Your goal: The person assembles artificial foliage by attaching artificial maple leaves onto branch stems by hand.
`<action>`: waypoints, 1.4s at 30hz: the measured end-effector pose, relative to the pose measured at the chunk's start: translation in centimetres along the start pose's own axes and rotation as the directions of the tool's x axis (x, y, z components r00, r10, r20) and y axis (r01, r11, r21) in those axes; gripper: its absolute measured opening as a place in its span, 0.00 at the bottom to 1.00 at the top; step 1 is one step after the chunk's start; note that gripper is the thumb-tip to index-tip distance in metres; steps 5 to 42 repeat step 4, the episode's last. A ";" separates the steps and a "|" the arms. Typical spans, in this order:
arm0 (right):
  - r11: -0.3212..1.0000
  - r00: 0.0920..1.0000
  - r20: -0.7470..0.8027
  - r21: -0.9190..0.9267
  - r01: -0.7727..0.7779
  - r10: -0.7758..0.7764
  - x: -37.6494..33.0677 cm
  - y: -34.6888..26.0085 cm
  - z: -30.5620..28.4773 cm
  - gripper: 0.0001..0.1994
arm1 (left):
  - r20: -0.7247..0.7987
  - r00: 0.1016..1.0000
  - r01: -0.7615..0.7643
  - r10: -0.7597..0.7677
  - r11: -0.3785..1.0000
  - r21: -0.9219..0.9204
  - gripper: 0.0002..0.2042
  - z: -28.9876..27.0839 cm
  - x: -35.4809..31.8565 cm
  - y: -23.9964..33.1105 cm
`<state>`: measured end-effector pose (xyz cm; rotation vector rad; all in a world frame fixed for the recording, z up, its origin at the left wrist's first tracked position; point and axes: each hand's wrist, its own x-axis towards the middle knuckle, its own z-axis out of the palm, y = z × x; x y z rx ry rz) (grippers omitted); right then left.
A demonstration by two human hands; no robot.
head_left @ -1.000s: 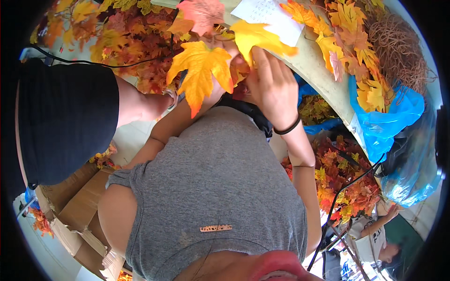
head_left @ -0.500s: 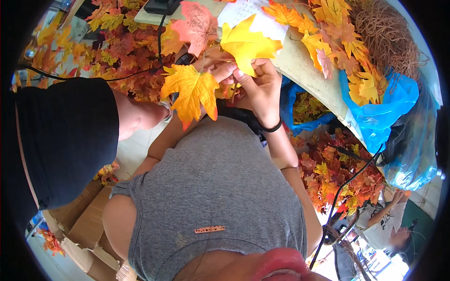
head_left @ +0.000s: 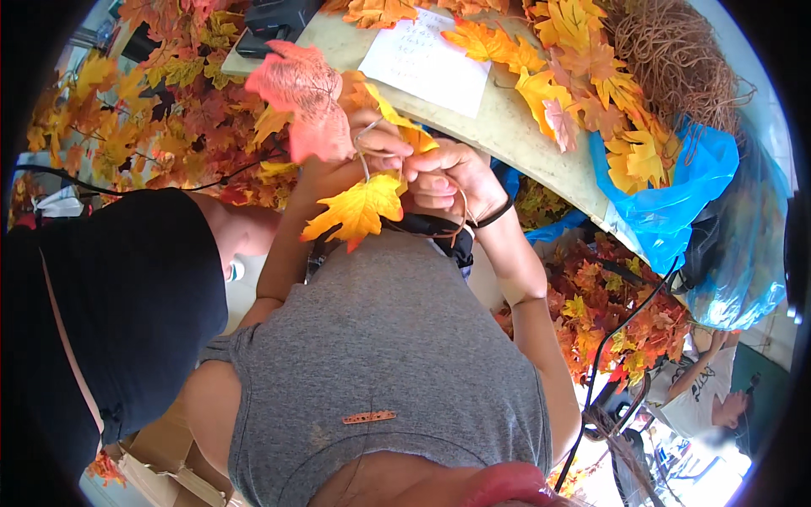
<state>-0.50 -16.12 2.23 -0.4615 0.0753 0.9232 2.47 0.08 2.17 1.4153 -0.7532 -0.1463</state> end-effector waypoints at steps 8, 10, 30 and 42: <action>0.982 0.983 0.076 0.081 -0.170 0.164 0.6 0.0 -0.5 0.07 | 0.150 0.984 -0.112 0.090 0.984 0.141 0.05 -0.7 0.0 -0.4; 0.982 0.983 0.076 0.081 -0.170 0.164 0.6 0.0 -0.5 0.07 | 0.150 0.984 -0.112 0.090 0.984 0.141 0.05 -0.7 0.0 -0.4; 0.982 0.983 0.076 0.081 -0.170 0.164 0.6 0.0 -0.5 0.07 | 0.150 0.984 -0.112 0.090 0.984 0.141 0.05 -0.7 0.0 -0.4; 0.982 0.983 0.076 0.081 -0.170 0.164 0.6 0.0 -0.5 0.07 | 0.150 0.984 -0.112 0.090 0.984 0.141 0.05 -0.7 0.0 -0.4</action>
